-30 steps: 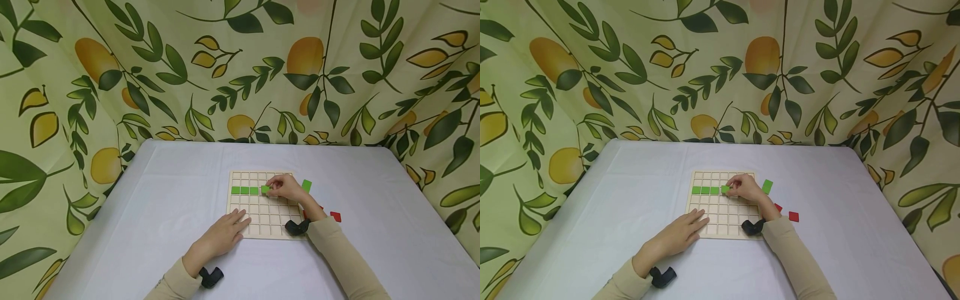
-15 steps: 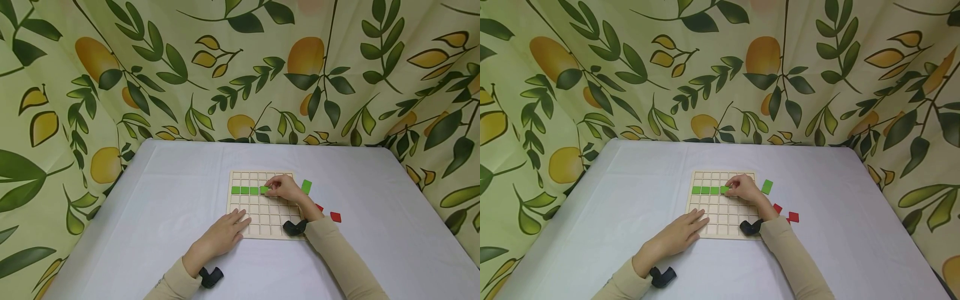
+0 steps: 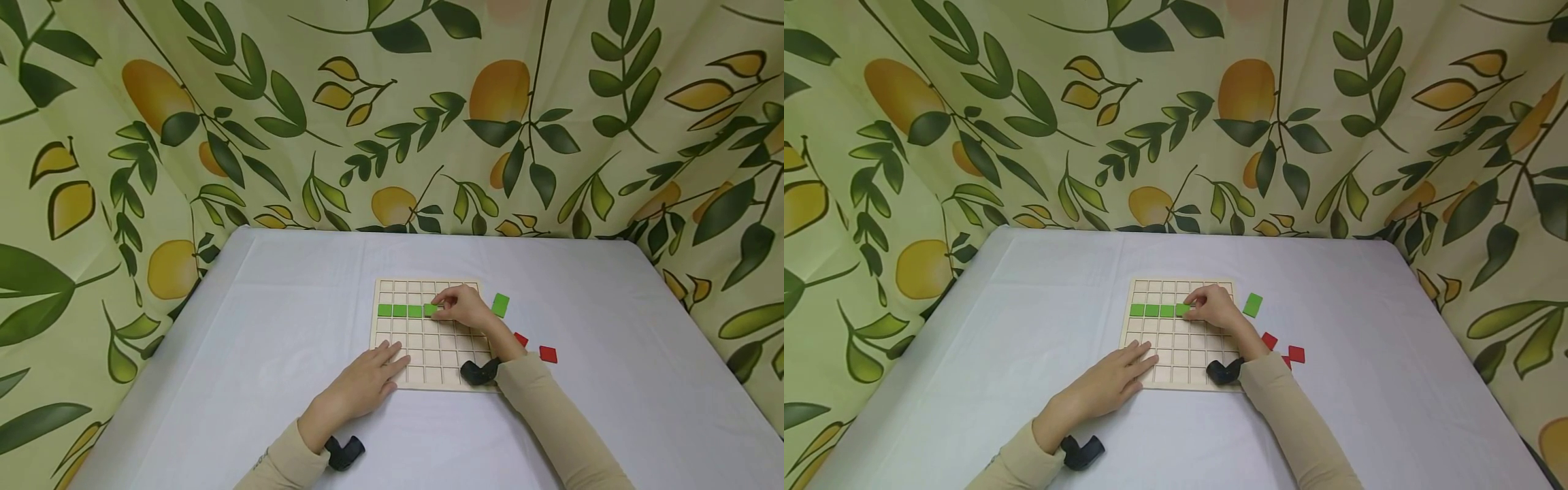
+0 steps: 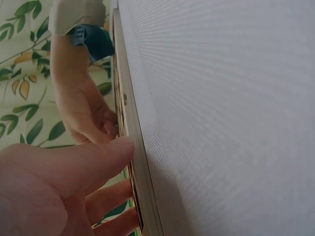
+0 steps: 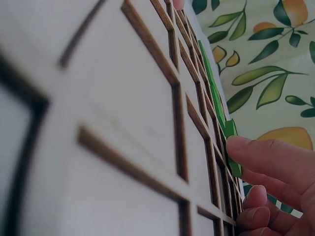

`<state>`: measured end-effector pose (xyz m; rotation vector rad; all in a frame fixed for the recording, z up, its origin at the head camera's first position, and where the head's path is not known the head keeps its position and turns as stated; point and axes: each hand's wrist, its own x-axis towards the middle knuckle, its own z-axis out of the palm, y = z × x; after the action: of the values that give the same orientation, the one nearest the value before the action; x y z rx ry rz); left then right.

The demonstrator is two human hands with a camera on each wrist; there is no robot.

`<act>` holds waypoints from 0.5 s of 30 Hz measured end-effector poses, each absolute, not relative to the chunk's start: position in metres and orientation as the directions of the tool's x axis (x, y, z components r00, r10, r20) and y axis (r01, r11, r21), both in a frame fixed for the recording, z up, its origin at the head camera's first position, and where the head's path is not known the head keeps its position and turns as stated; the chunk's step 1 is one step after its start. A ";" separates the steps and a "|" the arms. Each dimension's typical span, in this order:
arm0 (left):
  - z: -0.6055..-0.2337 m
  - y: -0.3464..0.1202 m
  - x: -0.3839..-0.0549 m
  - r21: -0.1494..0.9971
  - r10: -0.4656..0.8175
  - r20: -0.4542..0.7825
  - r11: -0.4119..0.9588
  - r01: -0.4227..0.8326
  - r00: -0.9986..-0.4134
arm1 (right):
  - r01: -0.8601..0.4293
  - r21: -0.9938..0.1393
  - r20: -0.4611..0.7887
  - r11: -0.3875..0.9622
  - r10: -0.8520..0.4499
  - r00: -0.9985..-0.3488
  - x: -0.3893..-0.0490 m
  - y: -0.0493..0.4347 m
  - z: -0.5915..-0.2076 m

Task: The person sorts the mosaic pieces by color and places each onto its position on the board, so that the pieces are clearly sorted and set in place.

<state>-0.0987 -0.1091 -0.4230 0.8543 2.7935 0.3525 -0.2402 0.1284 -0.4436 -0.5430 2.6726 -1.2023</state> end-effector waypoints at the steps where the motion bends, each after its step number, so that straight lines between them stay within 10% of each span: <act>1: -0.423 -0.109 -0.099 0.286 0.569 -0.121 0.804 0.521 -0.813 | -0.257 -0.749 0.000 0.611 -0.388 -0.922 -0.240 0.128 -0.444; 15: -0.424 -0.109 -0.100 0.278 0.572 -0.113 0.803 0.527 -0.812 | -0.229 -0.746 -0.023 0.625 -0.368 -0.930 -0.240 0.127 -0.443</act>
<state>-0.1000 -0.1093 -0.4238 0.8616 2.7991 0.3491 -0.2402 0.1272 -0.4432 -0.4956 2.6729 -1.1900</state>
